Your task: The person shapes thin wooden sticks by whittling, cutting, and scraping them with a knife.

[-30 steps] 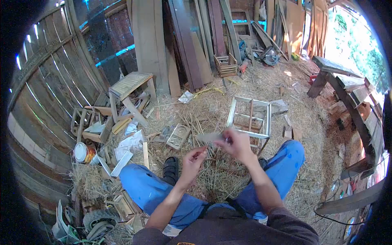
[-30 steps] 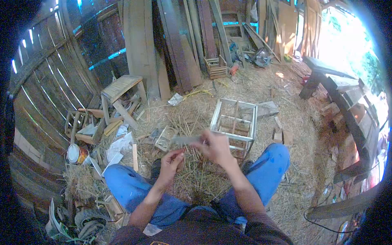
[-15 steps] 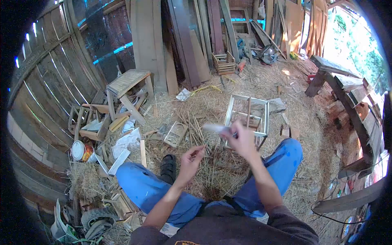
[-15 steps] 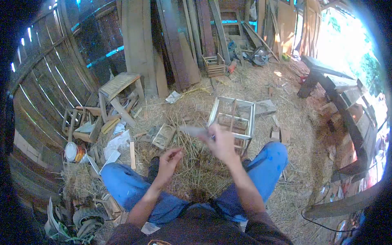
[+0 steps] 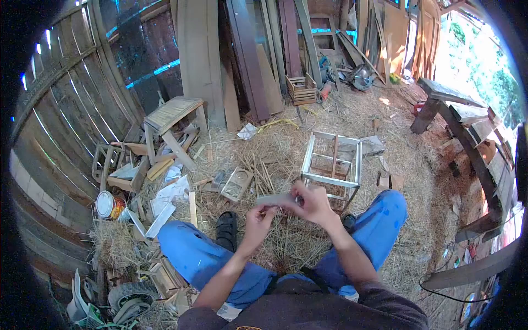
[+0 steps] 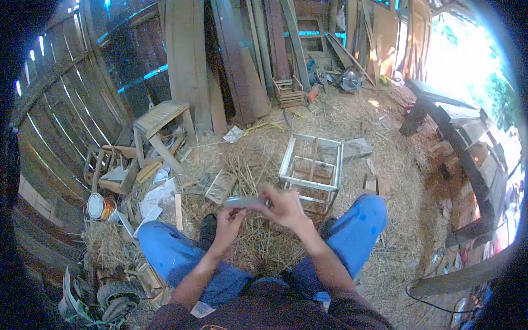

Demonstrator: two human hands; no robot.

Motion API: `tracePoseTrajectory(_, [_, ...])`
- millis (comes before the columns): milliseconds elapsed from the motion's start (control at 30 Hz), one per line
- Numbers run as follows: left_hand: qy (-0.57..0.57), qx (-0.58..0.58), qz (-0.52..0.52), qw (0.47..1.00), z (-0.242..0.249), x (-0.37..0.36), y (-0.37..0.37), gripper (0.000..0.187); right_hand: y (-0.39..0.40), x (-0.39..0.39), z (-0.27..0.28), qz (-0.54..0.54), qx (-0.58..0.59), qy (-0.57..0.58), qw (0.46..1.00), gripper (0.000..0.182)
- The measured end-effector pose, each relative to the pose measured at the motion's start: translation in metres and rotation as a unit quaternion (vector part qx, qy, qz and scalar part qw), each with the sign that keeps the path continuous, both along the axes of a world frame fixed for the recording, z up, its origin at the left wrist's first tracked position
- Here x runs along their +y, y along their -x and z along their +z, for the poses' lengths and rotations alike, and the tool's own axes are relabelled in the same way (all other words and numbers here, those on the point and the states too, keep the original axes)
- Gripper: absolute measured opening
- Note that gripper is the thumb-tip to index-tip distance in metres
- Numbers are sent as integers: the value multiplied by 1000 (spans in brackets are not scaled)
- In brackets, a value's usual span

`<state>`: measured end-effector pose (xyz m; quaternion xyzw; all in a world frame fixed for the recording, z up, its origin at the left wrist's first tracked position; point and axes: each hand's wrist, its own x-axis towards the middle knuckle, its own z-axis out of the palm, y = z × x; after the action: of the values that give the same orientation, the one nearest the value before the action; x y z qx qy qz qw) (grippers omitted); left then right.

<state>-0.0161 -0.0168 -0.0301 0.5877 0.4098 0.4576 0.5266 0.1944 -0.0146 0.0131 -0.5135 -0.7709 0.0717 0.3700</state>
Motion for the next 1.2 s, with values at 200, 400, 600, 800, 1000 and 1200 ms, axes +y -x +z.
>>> tracePoseTrajectory(200, [7, -34, 25, 999, 7, 1, -10, 26, -11, 17, 0, -106, 74, -41, 991, 39])
tracePoseTrajectory(400, [58, -6, 8, 998, -9, 3, -5, 26, 14, 1, -16, 31, 43, 50, 997, 42])
tracePoseTrajectory(600, [28, -29, 7, 999, 14, 2, -10, 22, -5, 17, -9, -81, 155, -2, 985, 37])
tracePoseTrajectory(800, [72, -23, -13, 997, -1, 3, -7, 21, 6, -4, -7, 5, 24, 30, 999, 41])
tracePoseTrajectory(1000, [63, -73, -7, 995, -1, 10, -8, 20, 1, 7, -9, -28, 63, -26, 997, 44])
tracePoseTrajectory(1200, [72, -21, 10, 997, 0, 0, -11, 23, 12, -11, 5, 11, 41, 29, 999, 40])
